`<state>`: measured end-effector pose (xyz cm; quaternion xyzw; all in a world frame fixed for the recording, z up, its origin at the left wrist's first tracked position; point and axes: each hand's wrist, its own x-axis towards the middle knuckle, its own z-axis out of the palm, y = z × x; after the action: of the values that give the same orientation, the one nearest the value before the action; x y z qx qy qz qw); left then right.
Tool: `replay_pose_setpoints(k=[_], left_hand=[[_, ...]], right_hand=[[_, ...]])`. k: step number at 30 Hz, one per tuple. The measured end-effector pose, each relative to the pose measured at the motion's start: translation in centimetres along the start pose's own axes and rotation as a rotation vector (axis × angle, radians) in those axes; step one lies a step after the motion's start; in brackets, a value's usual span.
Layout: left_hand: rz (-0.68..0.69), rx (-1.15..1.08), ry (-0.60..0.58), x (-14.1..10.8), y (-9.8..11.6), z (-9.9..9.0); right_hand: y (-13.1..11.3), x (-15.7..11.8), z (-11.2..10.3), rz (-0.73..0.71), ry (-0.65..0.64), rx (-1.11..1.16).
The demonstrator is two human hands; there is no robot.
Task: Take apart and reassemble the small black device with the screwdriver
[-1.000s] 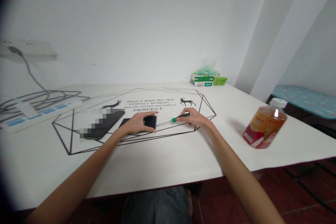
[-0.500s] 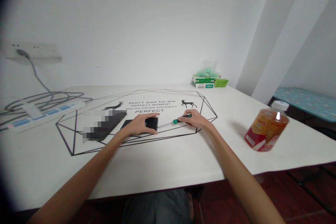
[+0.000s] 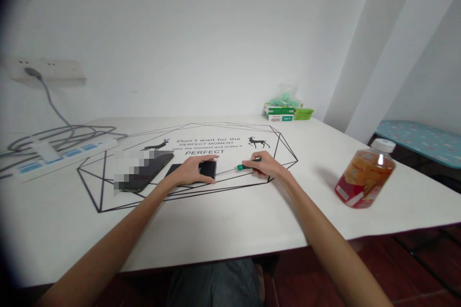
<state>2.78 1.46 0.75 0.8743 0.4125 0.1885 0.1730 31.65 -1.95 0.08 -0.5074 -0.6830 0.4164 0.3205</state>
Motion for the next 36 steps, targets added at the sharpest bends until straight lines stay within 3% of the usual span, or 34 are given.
replay_pose_setpoints(k=[4, 9, 13, 20, 29, 36], left_hand=[[0.009, 0.003, 0.003, 0.02, -0.13, 0.03], [0.010, 0.006, 0.003, 0.11, -0.38, 0.14], [0.011, 0.012, 0.003, 0.18, -0.38, 0.19], [0.010, 0.013, 0.002, 0.18, -0.43, 0.23], [-0.002, 0.007, -0.005, 0.13, -0.15, 0.09], [-0.009, 0.015, -0.007, 0.18, -0.36, 0.23]], right_hand=[[0.15, 0.32, 0.32, 0.030, 0.076, -0.170], [-0.37, -0.01, 0.32, 0.097, -0.007, 0.054], [-0.41, -0.13, 0.18, 0.024, 0.036, 0.060], [-0.39, 0.23, 0.39, -0.132, 0.152, -0.239], [-0.52, -0.20, 0.14, 0.009, 0.000, 0.008], [-0.22, -0.04, 0.05, -0.021, 0.001, -0.102]])
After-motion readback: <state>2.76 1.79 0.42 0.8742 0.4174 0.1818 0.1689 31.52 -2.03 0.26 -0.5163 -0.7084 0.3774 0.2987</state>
